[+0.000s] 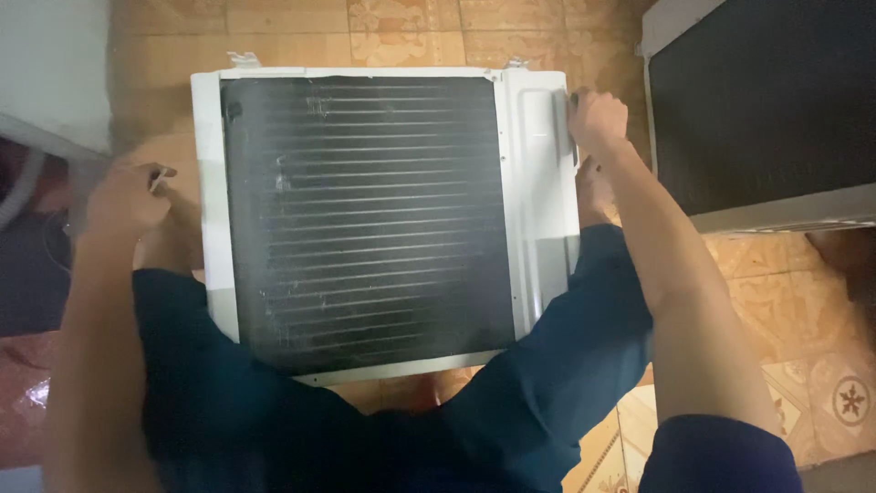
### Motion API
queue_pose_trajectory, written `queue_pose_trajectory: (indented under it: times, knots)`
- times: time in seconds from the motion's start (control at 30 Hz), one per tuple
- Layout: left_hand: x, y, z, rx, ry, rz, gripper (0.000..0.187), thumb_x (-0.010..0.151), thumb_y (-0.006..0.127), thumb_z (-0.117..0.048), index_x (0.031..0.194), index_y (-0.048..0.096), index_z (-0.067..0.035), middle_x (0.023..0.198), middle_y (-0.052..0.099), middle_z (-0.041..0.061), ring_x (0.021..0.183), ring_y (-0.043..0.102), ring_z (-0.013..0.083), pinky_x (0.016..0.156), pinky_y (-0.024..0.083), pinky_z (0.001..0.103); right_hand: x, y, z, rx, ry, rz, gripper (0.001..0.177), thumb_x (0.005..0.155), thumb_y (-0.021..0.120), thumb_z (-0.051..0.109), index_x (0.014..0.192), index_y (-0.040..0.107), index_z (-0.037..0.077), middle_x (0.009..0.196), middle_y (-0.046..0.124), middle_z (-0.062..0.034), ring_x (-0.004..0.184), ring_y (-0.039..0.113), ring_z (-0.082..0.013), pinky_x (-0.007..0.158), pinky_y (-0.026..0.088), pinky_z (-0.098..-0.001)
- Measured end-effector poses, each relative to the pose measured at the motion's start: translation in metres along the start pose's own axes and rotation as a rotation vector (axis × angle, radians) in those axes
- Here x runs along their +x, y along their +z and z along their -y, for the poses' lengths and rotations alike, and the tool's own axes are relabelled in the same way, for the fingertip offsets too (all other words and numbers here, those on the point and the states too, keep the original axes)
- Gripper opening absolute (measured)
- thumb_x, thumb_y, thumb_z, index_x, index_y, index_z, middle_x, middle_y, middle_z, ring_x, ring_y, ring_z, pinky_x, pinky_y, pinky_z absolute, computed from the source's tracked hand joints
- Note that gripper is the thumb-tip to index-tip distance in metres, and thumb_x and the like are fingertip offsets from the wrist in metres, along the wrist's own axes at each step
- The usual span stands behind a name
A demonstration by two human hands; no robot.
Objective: Cleaning the metal fins of an appliance component using small abrasive pads
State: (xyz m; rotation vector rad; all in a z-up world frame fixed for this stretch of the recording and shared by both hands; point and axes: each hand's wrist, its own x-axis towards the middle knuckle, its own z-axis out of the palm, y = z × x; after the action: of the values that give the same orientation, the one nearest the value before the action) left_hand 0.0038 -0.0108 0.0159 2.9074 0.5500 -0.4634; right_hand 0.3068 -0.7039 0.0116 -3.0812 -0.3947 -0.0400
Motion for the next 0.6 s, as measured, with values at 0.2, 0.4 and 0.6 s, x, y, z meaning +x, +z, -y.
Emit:
queue_pose_trajectory:
  times: [0.2,0.4,0.6]
  knots:
    - [-0.017,-0.005,-0.014,0.132,-0.182,-0.026,0.044,0.098,0.064,-0.006,0.141,0.068,-0.018,0.142,0.062,0.014,0.118,0.064,0.0333,0.094,0.055,0.053,0.01,0.021,-0.023,-0.195,0.103,0.18,0.028,0.108,0.059,0.027,0.106,0.077,0.005,0.08,0.072,-0.0135,0.055,0.062,-0.0226,0.053,0.052,-0.0352]
    - [-0.022,-0.02,-0.015,-0.28,0.13,-0.179,0.055,0.082,0.058,0.0,0.135,0.073,-0.004,0.123,0.074,0.017,0.104,0.067,0.0419,0.086,0.052,0.05,0.0,0.026,-0.094,0.118,0.306,-0.116,0.037,0.103,0.058,0.028,0.093,0.07,-0.006,0.089,0.072,-0.028,0.075,0.072,-0.0461,0.065,0.058,-0.0525]
    - [0.005,-0.02,-0.023,-0.016,-0.053,-0.009,0.038,0.097,0.07,-0.01,0.135,0.071,-0.005,0.115,0.075,0.023,0.095,0.073,0.0374,0.083,0.057,0.049,-0.025,0.024,-0.118,0.345,0.371,-0.023,0.026,0.089,0.077,0.014,0.092,0.069,-0.011,0.078,0.069,-0.0169,0.06,0.063,-0.0241,0.052,0.053,-0.0393]
